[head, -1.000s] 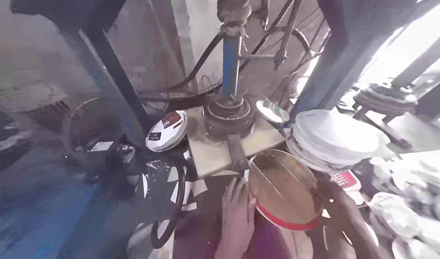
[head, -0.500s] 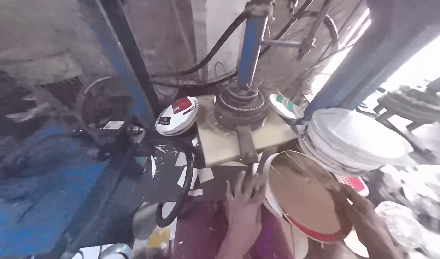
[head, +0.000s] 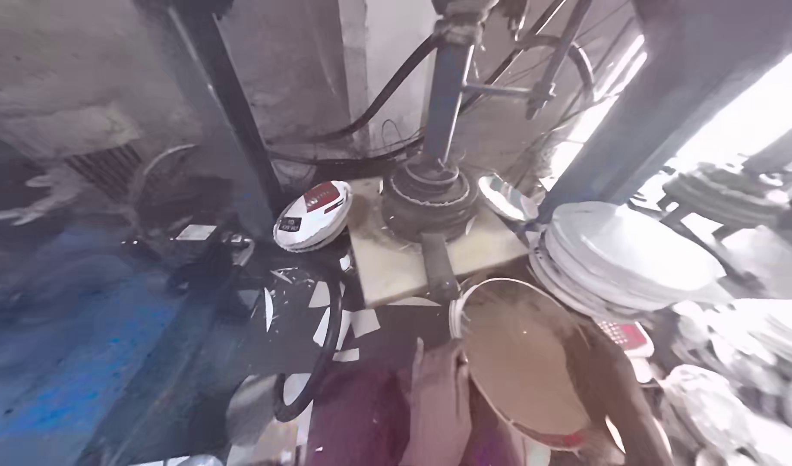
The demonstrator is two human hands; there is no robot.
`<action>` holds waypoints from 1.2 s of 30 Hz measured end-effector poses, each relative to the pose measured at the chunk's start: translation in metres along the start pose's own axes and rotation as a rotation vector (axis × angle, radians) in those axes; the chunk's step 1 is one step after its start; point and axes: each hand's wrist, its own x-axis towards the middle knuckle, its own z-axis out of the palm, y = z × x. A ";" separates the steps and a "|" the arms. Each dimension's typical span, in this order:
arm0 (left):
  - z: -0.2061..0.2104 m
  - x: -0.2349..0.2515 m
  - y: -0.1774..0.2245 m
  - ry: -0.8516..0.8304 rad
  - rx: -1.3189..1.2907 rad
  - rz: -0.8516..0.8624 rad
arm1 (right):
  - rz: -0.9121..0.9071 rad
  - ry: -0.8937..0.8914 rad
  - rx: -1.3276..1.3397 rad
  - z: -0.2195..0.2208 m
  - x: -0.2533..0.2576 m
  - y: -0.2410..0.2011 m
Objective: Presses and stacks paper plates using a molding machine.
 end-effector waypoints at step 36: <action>-0.093 -0.013 -0.040 0.106 -0.617 -0.080 | -0.002 0.093 -0.207 0.004 -0.015 -0.012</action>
